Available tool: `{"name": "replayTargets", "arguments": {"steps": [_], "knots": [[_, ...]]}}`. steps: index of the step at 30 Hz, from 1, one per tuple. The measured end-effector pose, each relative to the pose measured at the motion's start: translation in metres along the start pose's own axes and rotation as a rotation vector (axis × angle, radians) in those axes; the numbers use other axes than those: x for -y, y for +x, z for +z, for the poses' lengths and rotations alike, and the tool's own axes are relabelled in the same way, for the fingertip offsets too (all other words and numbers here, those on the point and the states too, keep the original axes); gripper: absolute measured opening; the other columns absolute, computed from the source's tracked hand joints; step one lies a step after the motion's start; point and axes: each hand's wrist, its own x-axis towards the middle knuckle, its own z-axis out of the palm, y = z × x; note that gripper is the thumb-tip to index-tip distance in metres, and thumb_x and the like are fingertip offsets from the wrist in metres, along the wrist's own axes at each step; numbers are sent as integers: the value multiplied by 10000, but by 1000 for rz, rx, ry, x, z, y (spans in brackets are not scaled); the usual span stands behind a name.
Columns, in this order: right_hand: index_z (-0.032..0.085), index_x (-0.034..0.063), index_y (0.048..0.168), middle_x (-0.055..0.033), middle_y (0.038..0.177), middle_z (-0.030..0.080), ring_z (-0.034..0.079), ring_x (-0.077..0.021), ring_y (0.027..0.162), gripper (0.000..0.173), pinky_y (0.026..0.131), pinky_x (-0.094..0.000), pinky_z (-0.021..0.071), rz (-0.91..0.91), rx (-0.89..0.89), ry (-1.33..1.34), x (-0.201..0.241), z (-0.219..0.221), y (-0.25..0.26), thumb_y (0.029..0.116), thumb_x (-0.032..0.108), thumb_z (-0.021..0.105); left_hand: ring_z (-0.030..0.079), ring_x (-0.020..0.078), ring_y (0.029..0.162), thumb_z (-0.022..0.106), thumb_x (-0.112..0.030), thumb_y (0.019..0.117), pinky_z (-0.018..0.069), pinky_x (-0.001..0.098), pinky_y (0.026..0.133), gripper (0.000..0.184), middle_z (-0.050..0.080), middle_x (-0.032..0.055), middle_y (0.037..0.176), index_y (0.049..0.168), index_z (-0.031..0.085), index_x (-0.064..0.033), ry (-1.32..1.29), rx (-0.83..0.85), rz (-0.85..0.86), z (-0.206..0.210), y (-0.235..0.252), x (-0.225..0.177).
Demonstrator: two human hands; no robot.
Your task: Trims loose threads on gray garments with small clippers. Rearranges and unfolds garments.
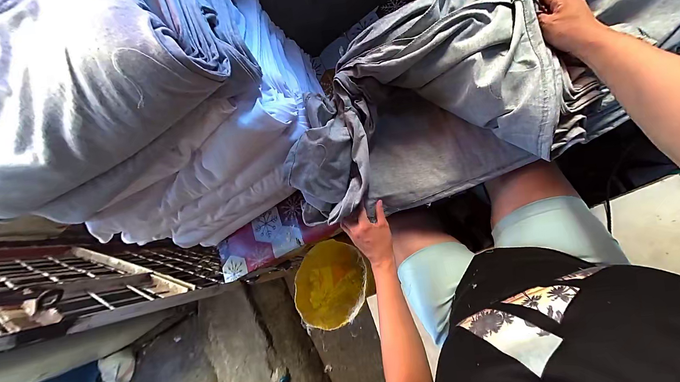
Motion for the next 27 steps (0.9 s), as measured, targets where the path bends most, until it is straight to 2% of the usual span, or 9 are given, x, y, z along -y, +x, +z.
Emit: {"name": "replayTargets", "arguments": {"steps": [2,5,8,10,11,14,19,22,27], "knots": [[578,-26,1338,-278,1293,624,589,-381,1247,355,1072,-577,413,-6,13,5,-1,1,-1,1044,163,517,484,471,1342,757,-362,916,408,519,1120,514,501,328,1430,1309,686,-38,-26,52,-144,4,4,-3],[586,-26,1325,-281,1275,630,593,-387,1236,346,1062,-586,413,-12,19,2,-1,0,-2,1050,166,502,520,494,1304,732,-459,924,436,569,1080,562,533,347,1389,1256,702,-6,85,56,-228,-14,35,-13],[591,-29,1320,-296,1262,632,594,-420,1228,347,1050,-627,407,-12,-9,-16,-3,2,0,1041,162,514,407,524,1372,779,-622,799,367,561,1131,922,414,379,1449,1339,544,88,197,-63,-137,-26,73,-18],[585,-30,1338,-309,1296,616,568,-450,1264,362,1065,-659,378,-12,-15,-37,-2,4,0,1047,172,510,289,540,1444,804,-609,763,284,593,1176,1046,295,370,1549,1486,416,39,160,-93,31,-26,99,-20],[586,-24,1345,-308,1306,614,562,-456,1275,367,1070,-666,373,-8,-19,-50,-2,5,1,1051,183,511,301,555,1436,802,-543,802,294,625,1161,963,301,374,1552,1502,426,1,142,-62,122,-24,114,-21],[589,-21,1350,-312,1318,611,554,-468,1289,368,1075,-675,367,0,-30,-85,-1,7,0,1057,188,512,609,485,1196,681,-244,946,496,618,949,462,623,281,1318,1353,638,-31,168,128,220,-11,155,-25],[589,-33,1354,-297,1344,604,558,-454,1292,364,1093,-663,366,-29,-64,-78,-7,10,-1,1049,156,528,664,413,1089,644,-180,979,465,655,965,249,713,242,1090,1147,725,-14,-4,739,53,-35,207,-38],[606,-34,1324,-290,1335,609,568,-453,1278,348,1078,-666,381,-45,-65,-121,-9,10,2,1047,165,538,637,490,1139,588,-149,994,486,692,911,283,687,284,1166,1212,701,-10,268,523,56,-33,199,-50],[612,-36,1308,-299,1321,606,574,-467,1255,344,1052,-680,388,-44,-77,-128,-11,13,2,1035,166,551,624,474,1086,569,37,926,409,664,962,294,680,243,1139,1186,694,-22,434,90,428,25,184,-31]]}}
